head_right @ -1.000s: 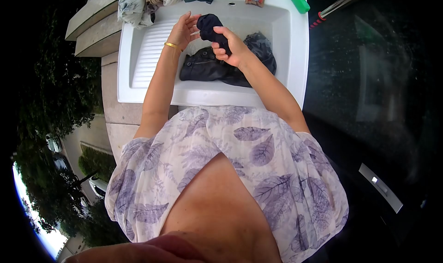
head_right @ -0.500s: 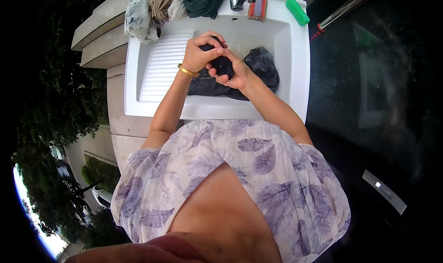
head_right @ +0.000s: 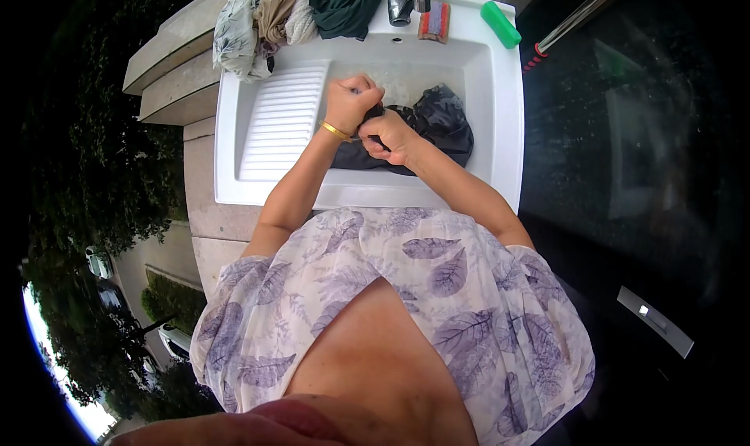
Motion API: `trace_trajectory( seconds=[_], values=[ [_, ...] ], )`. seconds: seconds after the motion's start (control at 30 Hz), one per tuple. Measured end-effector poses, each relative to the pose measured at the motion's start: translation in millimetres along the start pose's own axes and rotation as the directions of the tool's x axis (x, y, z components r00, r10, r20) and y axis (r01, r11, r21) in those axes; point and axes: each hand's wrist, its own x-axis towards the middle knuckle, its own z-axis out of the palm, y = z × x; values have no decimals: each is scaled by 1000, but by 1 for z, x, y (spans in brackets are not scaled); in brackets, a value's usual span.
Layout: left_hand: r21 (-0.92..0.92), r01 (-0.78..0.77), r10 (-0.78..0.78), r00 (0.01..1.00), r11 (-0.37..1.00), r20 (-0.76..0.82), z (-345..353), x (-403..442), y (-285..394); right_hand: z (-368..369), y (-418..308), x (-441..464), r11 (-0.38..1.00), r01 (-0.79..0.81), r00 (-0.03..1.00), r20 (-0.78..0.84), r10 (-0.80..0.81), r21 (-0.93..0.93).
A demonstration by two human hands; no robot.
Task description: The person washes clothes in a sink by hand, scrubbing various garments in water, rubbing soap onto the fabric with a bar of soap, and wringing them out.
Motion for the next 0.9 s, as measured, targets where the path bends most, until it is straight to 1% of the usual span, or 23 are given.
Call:
trace_trajectory(
  seconds=[0.07,0.13,0.17,0.23,0.27,0.3,0.33,0.37,0.43,0.47,0.53,0.57,0.63,0.67,0.7,0.73,0.77,0.87,0.9],
  values=[
    [34,27,-26,999,999,-34,3,-1,-4,0,4,2,989,52,994,-86,-64,-139],
    [181,39,-26,997,983,-74,8,-3,-2,-1,12,7,960,86,975,-175,-136,-266],
    [252,46,-23,995,967,-94,11,-4,-2,1,15,8,955,98,958,-233,-167,-281],
    [441,-39,78,994,897,-71,17,-5,-17,3,23,9,942,118,911,-344,-228,-314],
    [529,-79,126,991,845,-52,20,-6,-22,1,28,12,914,149,888,-357,-292,-377],
    [561,-80,124,991,824,-41,23,-6,-26,-3,34,16,880,178,861,-363,-355,-440],
    [594,-80,121,992,801,-29,24,-7,-29,-9,42,20,842,202,832,-366,-417,-500],
    [626,-81,116,993,776,-16,26,-8,-32,-22,53,29,762,179,810,-347,-473,-622],
    [657,-52,103,994,752,-40,31,-9,-44,-50,69,46,557,111,767,-285,-575,-823],
    [672,-39,99,994,740,-52,33,-9,-47,-52,68,44,497,50,762,-288,-580,-866],
    [659,28,50,994,751,-100,40,-12,-52,-56,67,40,364,-74,753,-291,-589,-928],
    [651,63,25,992,756,-125,41,-14,-53,-50,61,33,365,-111,760,-315,-568,-924],
    [450,171,-188,982,877,-7,33,-15,-49,-34,43,16,368,-184,768,-367,-525,-912],
    [345,239,-280,957,908,75,26,-14,-48,-35,41,13,303,-111,756,-278,-592,-946],
    [140,322,-342,927,936,154,20,-11,-56,-40,39,9,231,-41,736,-186,-651,-972],
    [-65,410,-384,891,910,242,12,-9,-65,-46,38,5,153,26,708,-90,-700,-988],
    [-169,543,-455,806,822,379,0,-12,-51,-60,36,10,77,79,748,8,-663,-994],
    [-186,730,-457,583,658,672,-22,-20,-30,-57,18,3,19,119,803,85,-590,-993],
    [-127,748,-521,563,652,641,-26,-22,-28,-57,13,4,72,94,848,42,-528,-993]
  ],
)
